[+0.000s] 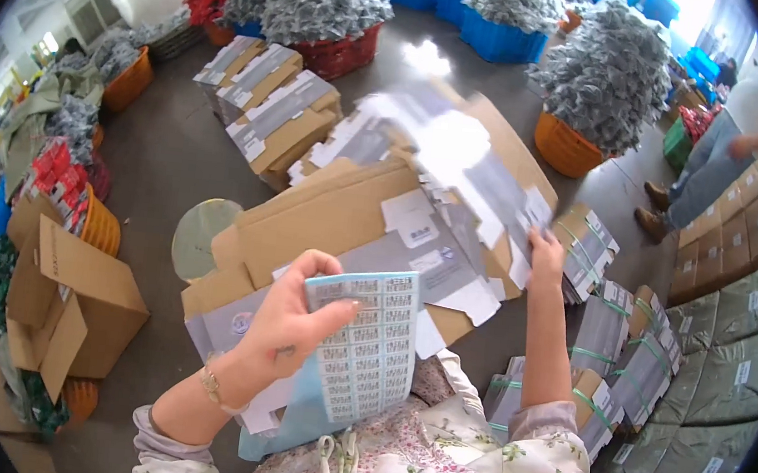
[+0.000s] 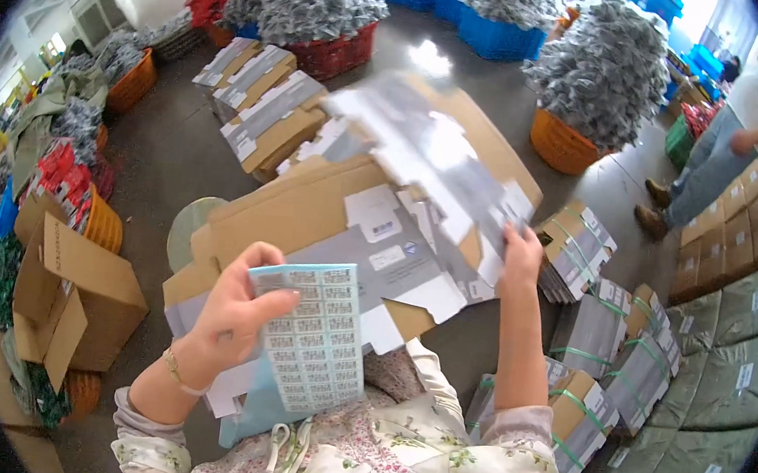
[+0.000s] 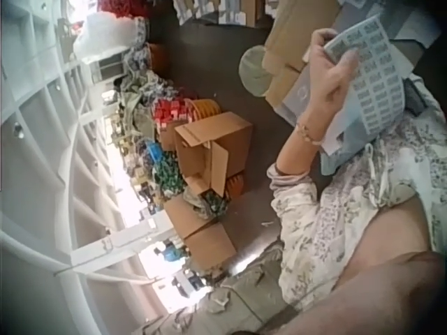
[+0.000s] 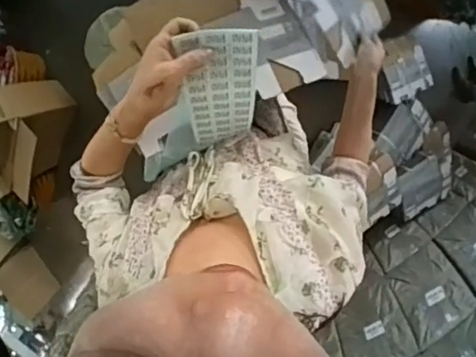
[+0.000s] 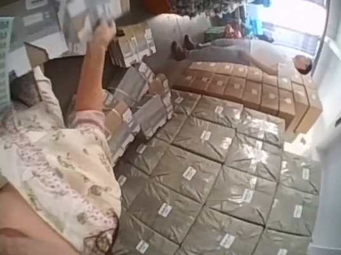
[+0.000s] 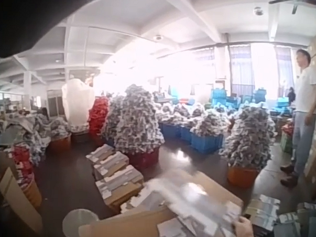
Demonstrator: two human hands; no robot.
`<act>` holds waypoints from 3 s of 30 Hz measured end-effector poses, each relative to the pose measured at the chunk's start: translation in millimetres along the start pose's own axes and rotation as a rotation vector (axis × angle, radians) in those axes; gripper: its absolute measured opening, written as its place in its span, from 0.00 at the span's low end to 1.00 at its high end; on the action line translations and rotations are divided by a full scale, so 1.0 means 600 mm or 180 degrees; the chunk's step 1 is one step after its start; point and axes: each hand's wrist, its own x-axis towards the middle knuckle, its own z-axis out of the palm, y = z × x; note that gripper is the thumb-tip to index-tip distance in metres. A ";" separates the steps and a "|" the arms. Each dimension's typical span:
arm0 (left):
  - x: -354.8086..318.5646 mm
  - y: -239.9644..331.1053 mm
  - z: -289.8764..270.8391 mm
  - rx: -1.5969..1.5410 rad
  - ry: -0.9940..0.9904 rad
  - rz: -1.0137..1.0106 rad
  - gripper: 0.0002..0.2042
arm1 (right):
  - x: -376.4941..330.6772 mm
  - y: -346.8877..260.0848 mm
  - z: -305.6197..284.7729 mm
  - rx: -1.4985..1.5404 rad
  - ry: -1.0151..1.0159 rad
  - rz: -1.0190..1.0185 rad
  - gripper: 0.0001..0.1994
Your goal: Peeling small stickers from a sheet and applying them to the surfaces of flat cardboard boxes.
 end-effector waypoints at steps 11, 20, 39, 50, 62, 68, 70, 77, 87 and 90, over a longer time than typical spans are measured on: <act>0.021 -0.008 0.013 0.0380 0.0276 0.0011 0.07 | -0.185 -0.127 0.095 -0.0158 -0.1498 -0.0694 0.09; 0.019 -0.029 0.010 0.0890 0.0396 -0.0317 0.06 | -0.270 -0.190 0.165 -0.0562 -0.2476 -0.1770 0.04; 0.018 -0.058 -0.015 0.1286 0.0313 -0.0415 0.08 | -0.189 -0.171 0.158 -0.2875 -0.1828 -0.1555 0.14; 0.029 -0.056 -0.007 0.2563 0.0053 0.0421 0.08 | -0.167 -0.174 0.157 -0.3444 -0.1659 -0.1233 0.17; 0.012 -0.045 0.019 0.1506 0.0526 0.0118 0.06 | -0.176 -0.159 0.141 -0.2382 -0.1915 -0.1306 0.20; -0.026 0.022 0.058 0.1465 0.0602 0.0194 0.06 | -0.162 -0.167 0.100 -0.0207 -0.2283 -0.0292 0.21; -0.022 0.029 0.043 0.1381 0.0547 0.0345 0.07 | -0.119 -0.127 0.095 0.0898 -0.1237 -0.0195 0.19; -0.008 0.007 0.031 0.0981 0.0715 0.0657 0.07 | 0.013 0.166 -0.064 0.0268 0.1186 0.0638 0.11; 0.031 0.005 0.015 0.1885 0.0268 0.0398 0.04 | -0.203 -0.159 0.109 0.0140 -0.1966 -0.0674 0.10; 0.033 0.000 0.029 0.1349 0.0390 0.0014 0.06 | -0.246 -0.186 0.148 0.0080 -0.2544 -0.0801 0.09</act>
